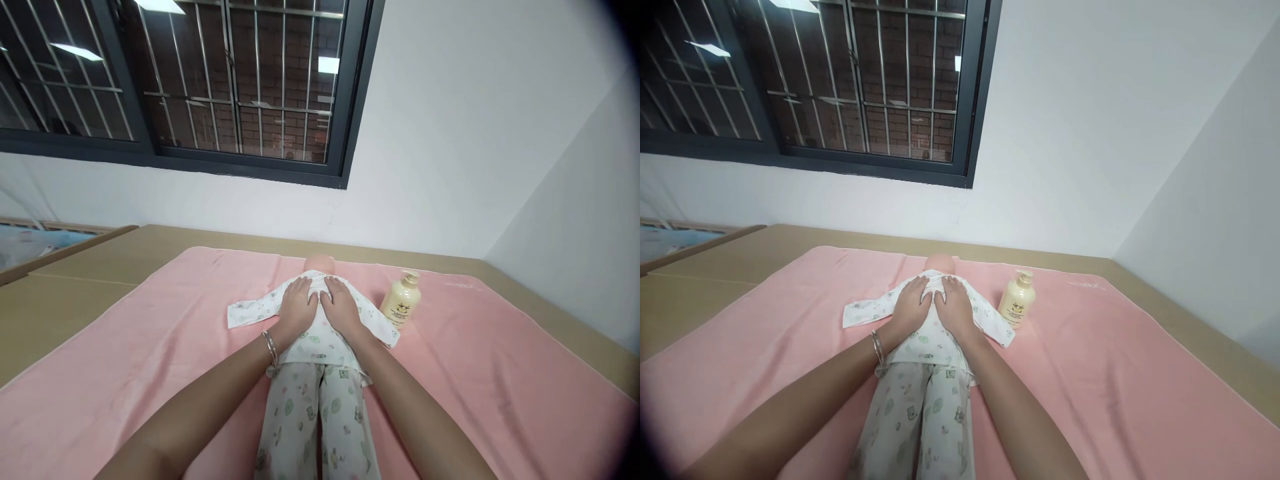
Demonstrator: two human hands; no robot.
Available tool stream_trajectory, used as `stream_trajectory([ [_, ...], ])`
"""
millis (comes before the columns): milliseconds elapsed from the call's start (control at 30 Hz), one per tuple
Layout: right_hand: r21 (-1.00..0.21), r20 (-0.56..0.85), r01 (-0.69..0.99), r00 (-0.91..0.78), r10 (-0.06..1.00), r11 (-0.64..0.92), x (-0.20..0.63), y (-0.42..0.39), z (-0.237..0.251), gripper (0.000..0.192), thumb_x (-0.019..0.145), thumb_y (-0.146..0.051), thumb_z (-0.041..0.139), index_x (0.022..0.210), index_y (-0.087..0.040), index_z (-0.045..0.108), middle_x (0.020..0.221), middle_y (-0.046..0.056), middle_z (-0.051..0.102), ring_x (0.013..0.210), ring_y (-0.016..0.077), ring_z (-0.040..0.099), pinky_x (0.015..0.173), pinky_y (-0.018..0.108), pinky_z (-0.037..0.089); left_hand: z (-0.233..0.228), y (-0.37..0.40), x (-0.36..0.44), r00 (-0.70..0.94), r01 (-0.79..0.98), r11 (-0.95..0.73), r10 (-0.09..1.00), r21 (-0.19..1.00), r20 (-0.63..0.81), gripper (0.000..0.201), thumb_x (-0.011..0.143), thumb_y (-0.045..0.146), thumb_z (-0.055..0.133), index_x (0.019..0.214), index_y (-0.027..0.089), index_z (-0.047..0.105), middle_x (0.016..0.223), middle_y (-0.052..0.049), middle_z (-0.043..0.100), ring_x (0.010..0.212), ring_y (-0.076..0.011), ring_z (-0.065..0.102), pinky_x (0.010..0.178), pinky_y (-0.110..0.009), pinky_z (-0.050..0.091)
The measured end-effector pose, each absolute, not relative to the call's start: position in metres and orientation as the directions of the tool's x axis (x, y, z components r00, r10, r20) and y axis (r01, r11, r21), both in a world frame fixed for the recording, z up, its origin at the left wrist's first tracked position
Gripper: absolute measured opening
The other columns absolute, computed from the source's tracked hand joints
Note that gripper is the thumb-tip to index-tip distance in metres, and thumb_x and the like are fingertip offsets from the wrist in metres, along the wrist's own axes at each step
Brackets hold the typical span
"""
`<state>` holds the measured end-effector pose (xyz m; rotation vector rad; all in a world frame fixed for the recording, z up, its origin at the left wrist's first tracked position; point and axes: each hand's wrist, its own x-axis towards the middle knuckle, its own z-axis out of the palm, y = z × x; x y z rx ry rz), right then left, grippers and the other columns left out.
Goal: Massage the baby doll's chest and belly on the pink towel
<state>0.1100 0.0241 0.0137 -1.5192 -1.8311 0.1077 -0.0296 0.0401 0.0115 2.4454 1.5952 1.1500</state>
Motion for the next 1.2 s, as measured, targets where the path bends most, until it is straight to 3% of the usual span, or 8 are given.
stream_trajectory([
  [367,-0.485,0.491,0.82,-0.033,0.87,0.305,0.11,0.024,0.014,0.046,0.092,-0.026,0.042,0.133,-0.008,0.053,0.139,0.015,0.051,0.133,0.0245,0.041,0.114,0.039,0.026,0.01,0.04,-0.031,0.258,0.793,-0.534,0.731,0.293,0.632,0.037,0.089,0.022,0.047,0.123,0.012,0.059,0.127,-0.013,0.062,0.121,-0.0269,0.055,0.108,-0.044,0.04],
  [633,-0.448,0.476,0.845,-0.052,0.878,0.293,0.11,0.023,0.015,0.048,0.093,-0.026,0.039,0.135,-0.007,0.051,0.142,0.016,0.048,0.135,0.0254,0.038,0.114,0.04,0.026,0.014,0.032,-0.031,0.274,0.812,-0.551,0.648,0.19,0.71,0.03,0.088,0.019,0.044,0.109,0.014,0.067,0.113,-0.011,0.068,0.109,-0.0252,0.06,0.101,-0.041,0.046],
  [900,-0.352,0.464,0.899,-0.075,0.882,0.262,0.108,0.018,0.022,0.048,0.094,-0.026,0.036,0.136,-0.007,0.049,0.14,0.016,0.049,0.134,0.0274,0.039,0.112,0.039,0.027,0.012,0.037,-0.031,0.218,0.794,-0.511,0.745,0.329,0.631,0.035,0.087,0.02,0.047,0.117,0.014,0.063,0.122,-0.011,0.065,0.118,-0.0256,0.056,0.107,-0.042,0.042],
  [1200,-0.116,0.486,0.963,-0.157,0.86,0.242,0.085,-0.004,0.03,0.043,0.094,-0.021,0.038,0.129,-0.003,0.056,0.131,0.02,0.057,0.128,0.0269,0.047,0.112,0.038,0.028,0.004,0.053,-0.034,0.187,0.732,-0.499,0.802,0.464,0.568,0.039,0.089,0.023,0.044,0.123,0.014,0.06,0.13,-0.012,0.061,0.124,-0.0251,0.053,0.11,-0.046,0.039],
])
